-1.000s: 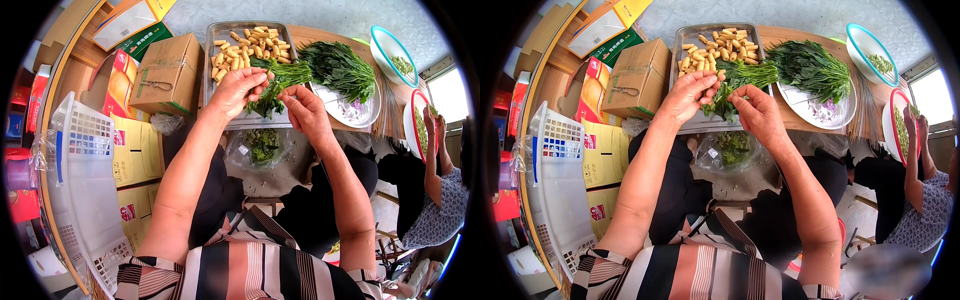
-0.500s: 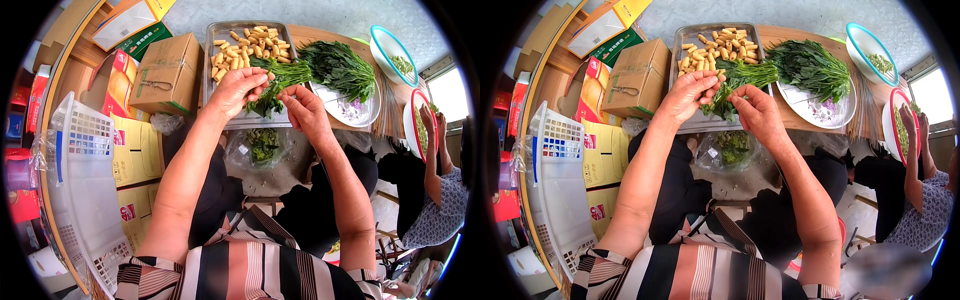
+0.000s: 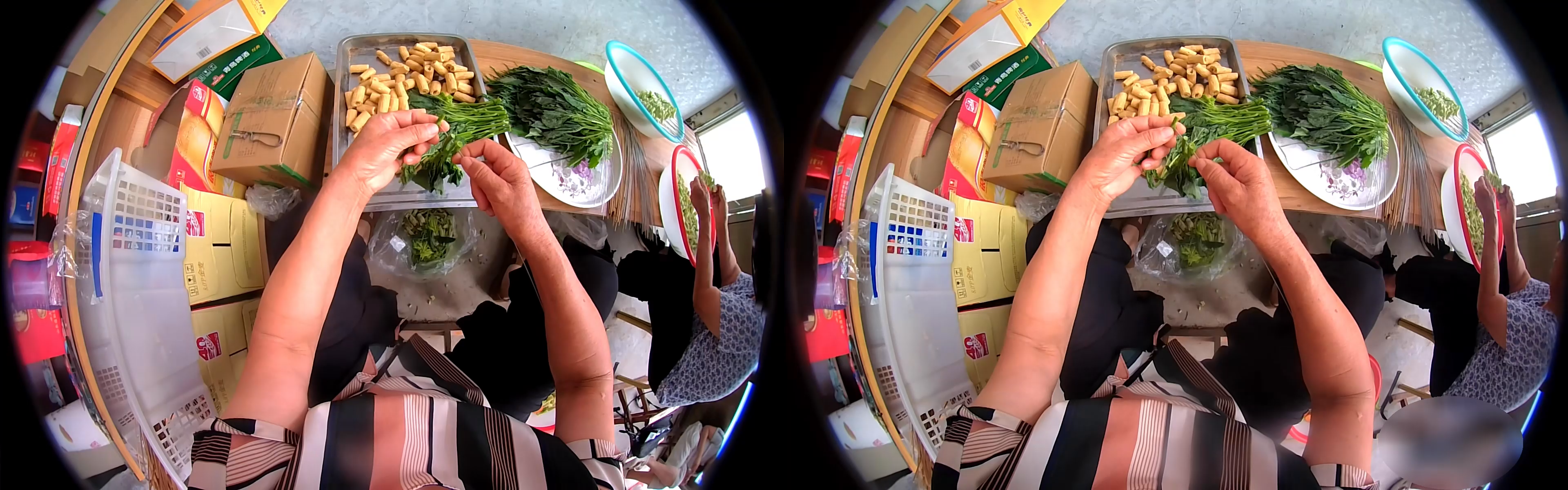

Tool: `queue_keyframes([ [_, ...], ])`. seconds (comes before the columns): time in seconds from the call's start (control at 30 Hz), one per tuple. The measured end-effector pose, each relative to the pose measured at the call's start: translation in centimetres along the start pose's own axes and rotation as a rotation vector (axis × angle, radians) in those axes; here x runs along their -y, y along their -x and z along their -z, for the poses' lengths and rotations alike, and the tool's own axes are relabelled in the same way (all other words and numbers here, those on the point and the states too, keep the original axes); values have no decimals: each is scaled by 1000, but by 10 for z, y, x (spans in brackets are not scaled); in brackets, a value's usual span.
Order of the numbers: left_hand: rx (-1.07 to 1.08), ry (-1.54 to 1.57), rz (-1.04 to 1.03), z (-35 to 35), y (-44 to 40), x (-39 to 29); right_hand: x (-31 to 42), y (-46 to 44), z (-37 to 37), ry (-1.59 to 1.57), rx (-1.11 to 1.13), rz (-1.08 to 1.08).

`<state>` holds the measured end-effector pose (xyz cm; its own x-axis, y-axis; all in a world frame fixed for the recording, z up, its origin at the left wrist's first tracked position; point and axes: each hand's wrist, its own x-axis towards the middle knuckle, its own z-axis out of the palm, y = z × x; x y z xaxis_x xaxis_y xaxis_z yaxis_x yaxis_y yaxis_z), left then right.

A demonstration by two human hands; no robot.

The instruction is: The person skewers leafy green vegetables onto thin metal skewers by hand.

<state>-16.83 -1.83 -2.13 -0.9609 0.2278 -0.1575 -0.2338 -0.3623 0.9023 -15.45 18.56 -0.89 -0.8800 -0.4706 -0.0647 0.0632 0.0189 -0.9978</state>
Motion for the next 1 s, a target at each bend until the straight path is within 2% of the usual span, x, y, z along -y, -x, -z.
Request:
queue_keyframes([
  [0.2, 104, 62, 54, 10, -3, 0, -1, 1, 0, -24, 18, 20],
  [0.6, 72, -14, 95, 4, 1, 5, -4, 1, 1, -68, 26, -12],
  [0.67, 122, -36, 86, 6, 1, 4, -4, 0, 2, -57, 19, -19],
  [0.73, 70, -248, -52, -1, 2, 4, -5, 0, 3, -53, 18, -36],
  [0.83, 124, -206, -154, -11, 3, 2, -2, 1, 4, -174, 35, -63],
  [0.97, 158, -226, -158, -3, -3, 7, -1, 2, 6, -215, 65, -65],
  [1.0, 145, -112, -140, -1, -2, 5, 2, 3, 5, -181, 46, -78],
])
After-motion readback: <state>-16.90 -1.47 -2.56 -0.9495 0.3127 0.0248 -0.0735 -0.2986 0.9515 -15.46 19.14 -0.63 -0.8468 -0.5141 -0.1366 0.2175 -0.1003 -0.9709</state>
